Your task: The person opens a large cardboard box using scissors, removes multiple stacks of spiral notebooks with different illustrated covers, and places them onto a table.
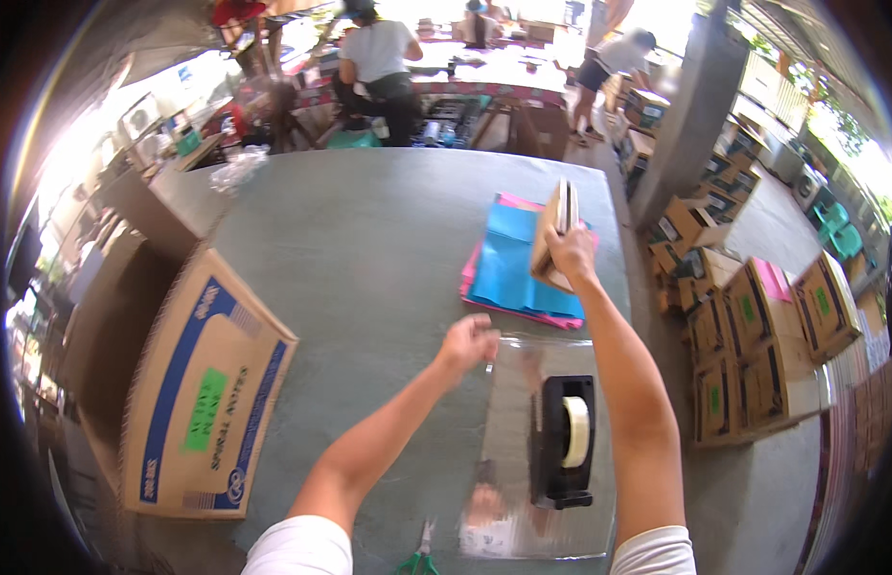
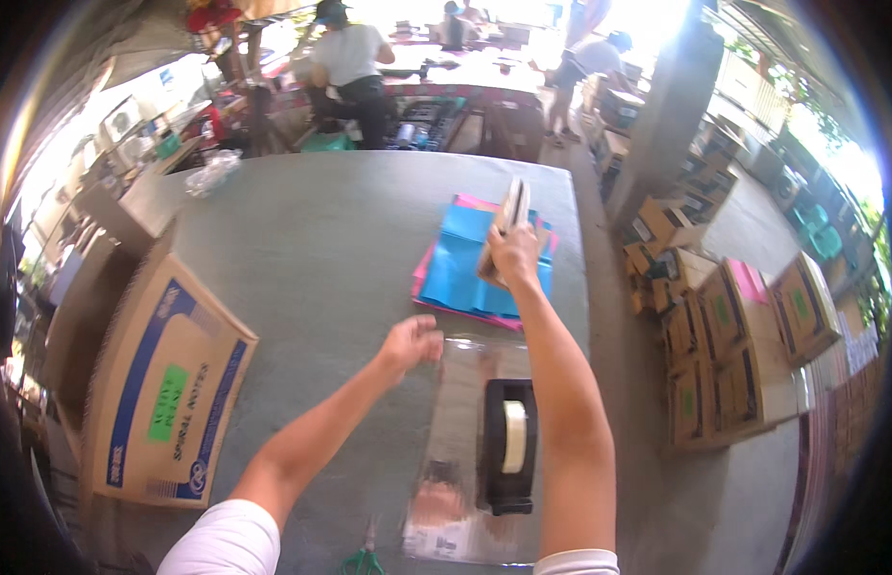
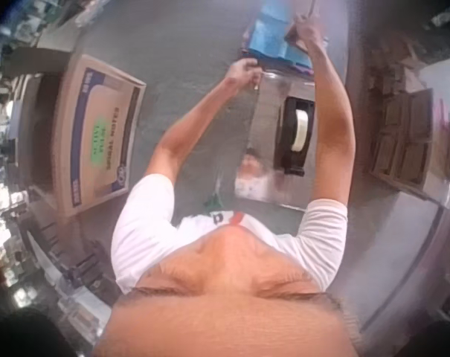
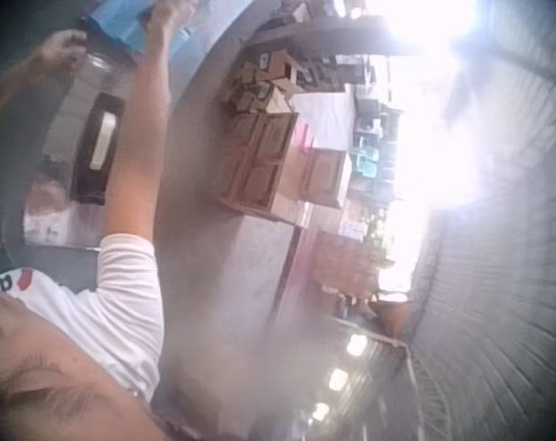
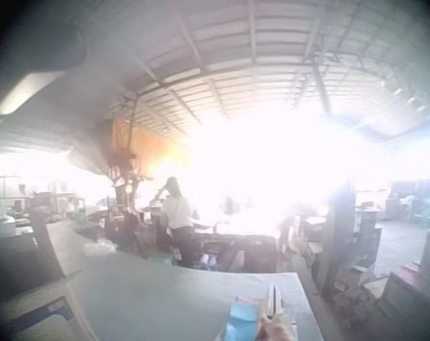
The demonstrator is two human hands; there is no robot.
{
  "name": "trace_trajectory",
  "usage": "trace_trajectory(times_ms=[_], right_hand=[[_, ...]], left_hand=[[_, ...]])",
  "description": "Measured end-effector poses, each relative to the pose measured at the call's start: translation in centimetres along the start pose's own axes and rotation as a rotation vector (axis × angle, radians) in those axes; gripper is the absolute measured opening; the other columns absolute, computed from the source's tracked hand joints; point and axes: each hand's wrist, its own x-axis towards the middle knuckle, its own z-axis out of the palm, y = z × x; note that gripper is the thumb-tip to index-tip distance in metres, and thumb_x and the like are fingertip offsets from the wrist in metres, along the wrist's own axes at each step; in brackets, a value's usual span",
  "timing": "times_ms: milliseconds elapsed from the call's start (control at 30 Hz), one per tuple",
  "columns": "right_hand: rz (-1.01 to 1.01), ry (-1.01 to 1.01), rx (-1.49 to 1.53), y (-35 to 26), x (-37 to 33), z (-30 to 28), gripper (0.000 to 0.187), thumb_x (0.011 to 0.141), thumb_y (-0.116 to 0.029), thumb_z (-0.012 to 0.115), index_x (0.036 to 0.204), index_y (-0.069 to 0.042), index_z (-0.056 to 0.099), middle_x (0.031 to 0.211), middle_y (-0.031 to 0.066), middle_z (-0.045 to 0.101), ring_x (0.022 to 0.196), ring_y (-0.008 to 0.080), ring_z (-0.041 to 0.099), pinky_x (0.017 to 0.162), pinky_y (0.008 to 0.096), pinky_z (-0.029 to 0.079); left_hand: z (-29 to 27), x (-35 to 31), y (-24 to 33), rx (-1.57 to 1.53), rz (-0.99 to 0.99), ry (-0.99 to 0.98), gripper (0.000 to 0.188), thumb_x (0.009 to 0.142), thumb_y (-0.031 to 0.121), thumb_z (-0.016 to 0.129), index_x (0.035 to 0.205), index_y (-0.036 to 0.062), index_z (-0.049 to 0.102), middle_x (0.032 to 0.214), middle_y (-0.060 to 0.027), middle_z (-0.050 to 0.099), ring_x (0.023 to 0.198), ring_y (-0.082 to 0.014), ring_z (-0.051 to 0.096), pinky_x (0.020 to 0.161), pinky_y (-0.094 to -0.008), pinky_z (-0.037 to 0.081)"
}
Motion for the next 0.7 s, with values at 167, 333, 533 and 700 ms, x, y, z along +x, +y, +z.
trace_trajectory(times_ms=[167,333,533,700], right_hand=[[0.181,-0.243,-0.057,-0.5,-5.2,3.0,0.084,0.065,-0.053,0.072,0.116,0.006,0.042,0.112,0.0293,0.053,0.107,0.0389,0.052,0.089,0.0423,0.043],[-0.085,-0.306,-0.155,-7.4,-8.0,-1.3,0.084,0.069,-0.046,0.071,0.128,0.004,0.038,0.120,0.0257,0.050,0.115,0.0357,0.047,0.095,0.0383,0.039],[-0.557,-0.332,0.327,-18.1,-16.3,-0.7,0.035,0.081,-0.027,0.063,0.104,0.000,0.060,0.097,0.0175,0.064,0.090,0.0270,0.062,0.078,0.0330,0.047],[-0.637,-0.749,0.597,-24.8,-33.1,0.9,0.030,0.081,-0.010,0.060,0.110,-0.005,0.056,0.089,0.0071,0.064,0.081,0.0170,0.060,0.069,0.0293,0.048]], left_hand=[[-8.9,-19.9,0.9,0.617,0.159,0.025,0.029,0.080,0.016,0.065,0.106,0.0046,0.058,0.089,-0.0072,0.064,0.082,-0.0146,0.062,0.074,-0.0287,0.050],[-15.4,-37.0,1.5,0.657,0.103,0.340,0.028,0.080,0.018,0.065,0.104,0.0062,0.060,0.091,-0.0123,0.065,0.087,-0.0182,0.063,0.077,-0.0300,0.049],[-19.5,-47.6,0.7,0.553,0.055,0.625,0.028,0.081,0.018,0.063,0.106,0.0051,0.058,0.092,-0.0138,0.065,0.088,-0.0225,0.063,0.076,-0.0326,0.050],[-24.5,-52.5,-0.9,0.650,0.087,0.674,0.029,0.082,0.018,0.063,0.107,0.0033,0.058,0.094,-0.0132,0.064,0.087,-0.0192,0.063,0.075,-0.0304,0.049]])
